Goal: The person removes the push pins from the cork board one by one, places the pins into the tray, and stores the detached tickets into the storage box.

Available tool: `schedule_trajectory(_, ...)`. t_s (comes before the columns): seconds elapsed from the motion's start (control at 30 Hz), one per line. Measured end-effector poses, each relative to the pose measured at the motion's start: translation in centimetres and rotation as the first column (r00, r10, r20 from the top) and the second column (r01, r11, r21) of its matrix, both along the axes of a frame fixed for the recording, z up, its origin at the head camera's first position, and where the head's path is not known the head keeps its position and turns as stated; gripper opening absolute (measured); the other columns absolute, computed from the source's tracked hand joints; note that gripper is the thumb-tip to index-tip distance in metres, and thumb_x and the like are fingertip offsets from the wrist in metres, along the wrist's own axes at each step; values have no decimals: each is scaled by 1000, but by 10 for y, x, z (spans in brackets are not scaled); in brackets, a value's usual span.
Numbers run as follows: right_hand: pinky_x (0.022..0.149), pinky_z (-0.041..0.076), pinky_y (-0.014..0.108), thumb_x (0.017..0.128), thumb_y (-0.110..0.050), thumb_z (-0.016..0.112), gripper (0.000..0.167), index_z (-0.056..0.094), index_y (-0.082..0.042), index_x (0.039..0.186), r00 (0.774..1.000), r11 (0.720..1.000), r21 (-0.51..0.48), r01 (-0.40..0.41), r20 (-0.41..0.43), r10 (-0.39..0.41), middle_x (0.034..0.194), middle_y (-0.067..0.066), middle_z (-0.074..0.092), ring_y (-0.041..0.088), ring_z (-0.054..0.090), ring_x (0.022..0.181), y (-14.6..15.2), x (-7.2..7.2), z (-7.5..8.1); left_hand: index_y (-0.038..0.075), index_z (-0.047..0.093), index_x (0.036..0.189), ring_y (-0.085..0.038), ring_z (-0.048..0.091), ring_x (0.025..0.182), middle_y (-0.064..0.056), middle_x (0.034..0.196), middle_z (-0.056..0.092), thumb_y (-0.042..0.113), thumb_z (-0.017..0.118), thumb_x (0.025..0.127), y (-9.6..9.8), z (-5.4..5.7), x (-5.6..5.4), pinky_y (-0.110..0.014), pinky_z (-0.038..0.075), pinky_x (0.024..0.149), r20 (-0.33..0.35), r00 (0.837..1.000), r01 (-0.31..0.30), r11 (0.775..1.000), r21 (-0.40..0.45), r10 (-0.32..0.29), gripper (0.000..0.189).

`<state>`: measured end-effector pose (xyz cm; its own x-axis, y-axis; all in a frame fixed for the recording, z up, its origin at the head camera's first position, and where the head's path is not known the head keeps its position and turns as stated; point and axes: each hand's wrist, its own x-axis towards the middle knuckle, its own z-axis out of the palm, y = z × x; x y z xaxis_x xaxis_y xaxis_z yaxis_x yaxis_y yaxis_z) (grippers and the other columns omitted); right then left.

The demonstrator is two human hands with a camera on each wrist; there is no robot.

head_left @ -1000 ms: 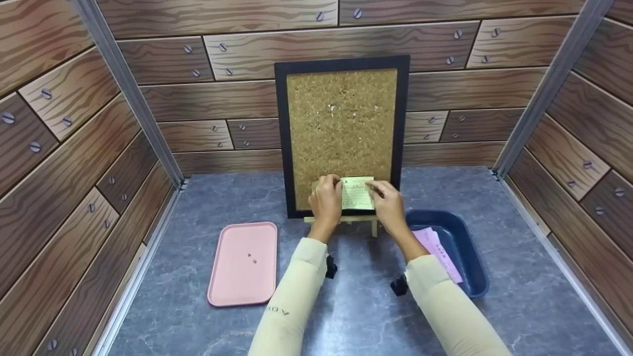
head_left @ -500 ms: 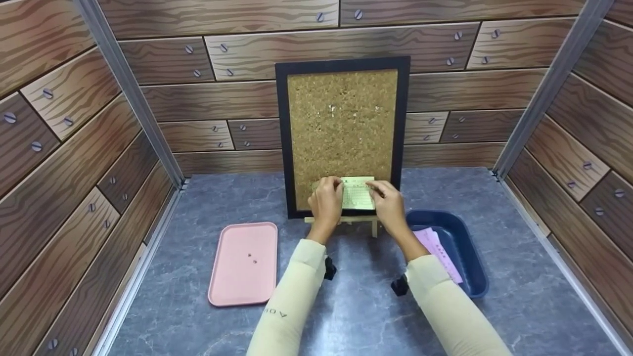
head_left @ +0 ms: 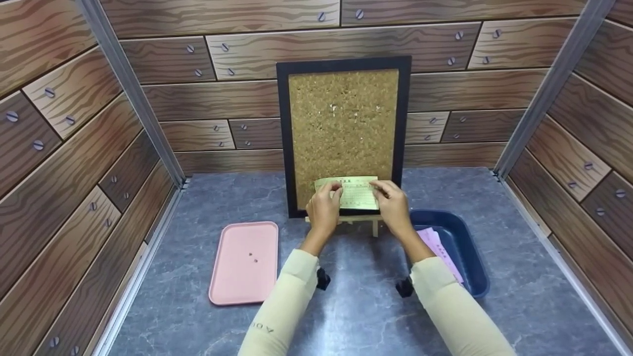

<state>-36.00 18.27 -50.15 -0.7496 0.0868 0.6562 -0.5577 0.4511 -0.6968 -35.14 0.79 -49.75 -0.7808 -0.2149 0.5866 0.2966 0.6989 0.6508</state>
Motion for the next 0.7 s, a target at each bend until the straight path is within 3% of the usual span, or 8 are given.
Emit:
schedule_trajectory(0.2,71,46,10,89,9,67,21,76,1,106,1000,999,-36,-20,10,20,101,15,73,12,61,84,3,7,6,23,76,99,-15,73,81,10,100,77,26,73,91,-10,1,16,-35,53,64,-4,999,47,997,53,-47,9)
schedule_trajectory(0.47,78,46,10,88,11,67,22,76,1,106,999,996,-73,-41,-24,40,103,17,73,24,64,89,11,20,17,22,77,96,-10,70,73,9,93,76,25,75,90,-35,7,37,-36,52,65,0,998,62,991,120,-62,7)
schedule_trajectory(0.7,77,48,10,85,19,65,21,73,12,103,998,997,-77,-22,-64,17,102,27,71,16,65,90,16,56,44,18,76,96,-13,71,79,5,91,76,20,75,90,-67,1,49,-37,53,71,-7,998,57,984,167,-56,7)
